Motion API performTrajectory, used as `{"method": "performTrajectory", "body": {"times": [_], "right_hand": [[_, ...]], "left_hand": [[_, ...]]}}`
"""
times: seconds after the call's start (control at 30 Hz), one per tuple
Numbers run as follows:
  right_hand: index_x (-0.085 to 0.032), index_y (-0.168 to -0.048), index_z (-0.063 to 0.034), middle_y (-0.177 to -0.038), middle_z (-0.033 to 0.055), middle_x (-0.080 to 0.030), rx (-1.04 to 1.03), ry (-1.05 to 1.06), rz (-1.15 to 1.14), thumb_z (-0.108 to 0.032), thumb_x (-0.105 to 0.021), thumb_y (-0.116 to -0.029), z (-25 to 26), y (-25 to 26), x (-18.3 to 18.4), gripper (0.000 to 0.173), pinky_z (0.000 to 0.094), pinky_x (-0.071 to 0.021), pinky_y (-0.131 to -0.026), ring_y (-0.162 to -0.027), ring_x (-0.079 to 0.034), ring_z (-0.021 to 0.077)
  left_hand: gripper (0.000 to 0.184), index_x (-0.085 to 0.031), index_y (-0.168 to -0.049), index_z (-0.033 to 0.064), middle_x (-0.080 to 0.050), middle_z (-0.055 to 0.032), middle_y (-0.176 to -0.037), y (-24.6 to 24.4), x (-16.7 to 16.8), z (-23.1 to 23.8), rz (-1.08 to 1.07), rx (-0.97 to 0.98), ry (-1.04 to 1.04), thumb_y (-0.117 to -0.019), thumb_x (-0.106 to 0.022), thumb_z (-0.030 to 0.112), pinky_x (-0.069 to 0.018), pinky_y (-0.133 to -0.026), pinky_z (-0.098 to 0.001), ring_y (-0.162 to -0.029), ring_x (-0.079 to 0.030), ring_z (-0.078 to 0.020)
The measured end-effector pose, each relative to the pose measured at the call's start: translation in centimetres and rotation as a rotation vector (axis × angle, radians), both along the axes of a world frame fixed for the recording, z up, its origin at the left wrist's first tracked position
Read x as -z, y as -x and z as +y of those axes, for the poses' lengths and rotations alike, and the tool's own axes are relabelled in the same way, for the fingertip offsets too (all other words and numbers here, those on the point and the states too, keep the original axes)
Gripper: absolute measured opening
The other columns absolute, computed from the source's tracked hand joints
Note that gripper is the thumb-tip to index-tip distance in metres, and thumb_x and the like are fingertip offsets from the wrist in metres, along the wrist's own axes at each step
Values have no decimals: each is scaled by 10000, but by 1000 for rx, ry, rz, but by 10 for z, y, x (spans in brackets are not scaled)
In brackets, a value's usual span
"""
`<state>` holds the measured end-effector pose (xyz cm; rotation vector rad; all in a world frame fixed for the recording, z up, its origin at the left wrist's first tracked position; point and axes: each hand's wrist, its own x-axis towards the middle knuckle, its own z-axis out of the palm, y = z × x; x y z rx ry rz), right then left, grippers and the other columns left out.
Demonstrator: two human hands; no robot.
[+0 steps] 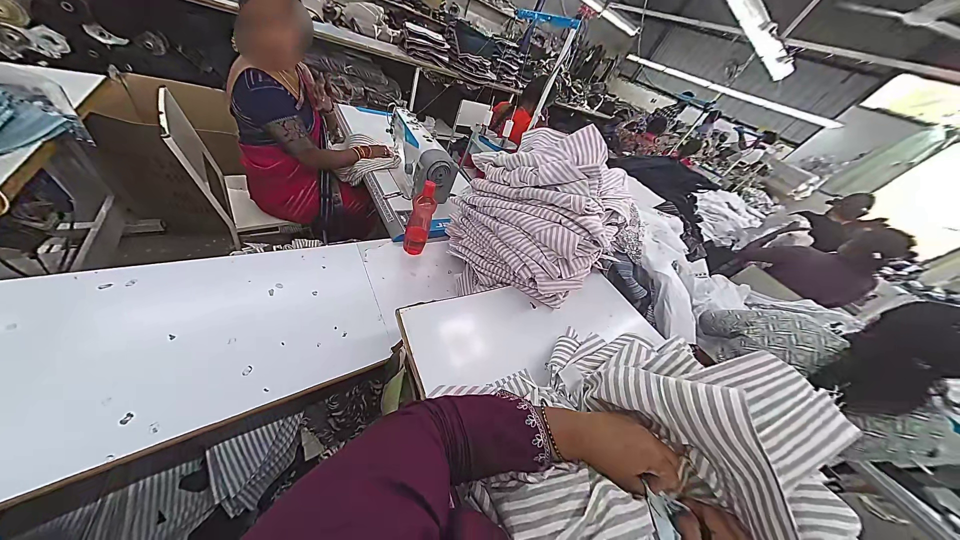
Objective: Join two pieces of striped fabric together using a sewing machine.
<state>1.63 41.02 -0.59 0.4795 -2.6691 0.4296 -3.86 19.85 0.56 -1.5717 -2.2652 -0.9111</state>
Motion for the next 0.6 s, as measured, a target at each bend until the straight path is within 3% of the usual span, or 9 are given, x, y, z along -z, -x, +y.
{"method": "performTrajectory", "body": {"times": [0.1, 0.2, 0.27, 0.33, 0.4, 0.5, 0.53, 0.6], "right_hand": [[-713, -979, 137, -945, 319, -708, -12, 67, -30, -85, -546, -952, 1, 0, 0, 279, 583, -528, -836, -912, -699, 465], [-705, -1013, 150, -921, 288, -704, -124, 228, -16, -57, -565, -958, 6, 2, 9, 256, 400, -554, -795, -837, -689, 305], [-672, -985, 197, -847, 260, -670, -203, 293, -27, -61, -575, -947, 9, 1, 10, 278, 279, -514, -740, -760, -620, 176], [-641, -955, 213, -807, 223, -643, -197, 310, -47, -73, -571, -946, 8, -1, 9, 295, 219, -476, -715, -724, -564, 91], [-630, -938, 206, -765, 205, -627, -144, 297, -33, -61, -560, -944, 4, -3, 8, 276, 239, -467, -679, -682, -546, 92], [-632, -944, 190, -773, 231, -642, -87, 234, -15, -75, -563, -954, -1, -5, 4, 274, 354, -508, -671, -670, -600, 198], [-631, -928, 194, -754, 243, -639, -82, 216, 0, -83, -565, -945, -2, -5, 3, 285, 388, -505, -657, -654, -606, 233], [-629, -908, 186, -707, 215, -622, -90, 207, 5, -99, -559, -955, -1, -4, 5, 297, 362, -489, -629, -616, -582, 201]], "left_hand": [[100, -738, -946, -68, -710, -221, -1009, 1, -3, -4, -131, 35, -30, -867, -703, -17, -514, -864, -485, -970, -687, -346], [125, -718, -985, -103, -696, -246, -994, -3, -2, -3, -250, 128, -125, -886, -683, -34, -504, -881, -452, -963, -676, -342], [118, -697, -973, -124, -693, -241, -890, -7, -1, 1, -316, 200, -187, -874, -673, -64, -510, -797, -423, -852, -679, -311], [127, -673, -998, -141, -680, -225, -840, -12, -5, 1, -422, 257, -214, -883, -658, -89, -505, -739, -380, -778, -659, -259], [123, -624, -993, -156, -626, -191, -808, -12, -4, 1, -543, 336, -316, -877, -631, -117, -474, -697, -320, -726, -592, -191], [76, -557, -947, -112, -528, -78, -769, -7, 2, 5, -668, 394, -535, -871, -568, -116, -418, -613, -235, -664, -511, -81], [83, -553, -946, -104, -529, -65, -774, -5, 3, 6, -682, 374, -573, -864, -562, -113, -411, -620, -227, -675, -509, -66], [121, -567, -979, -124, -561, -100, -816, -2, 4, 5, -683, 316, -550, -860, -550, -121, -421, -665, -241, -731, -521, -89]]}}
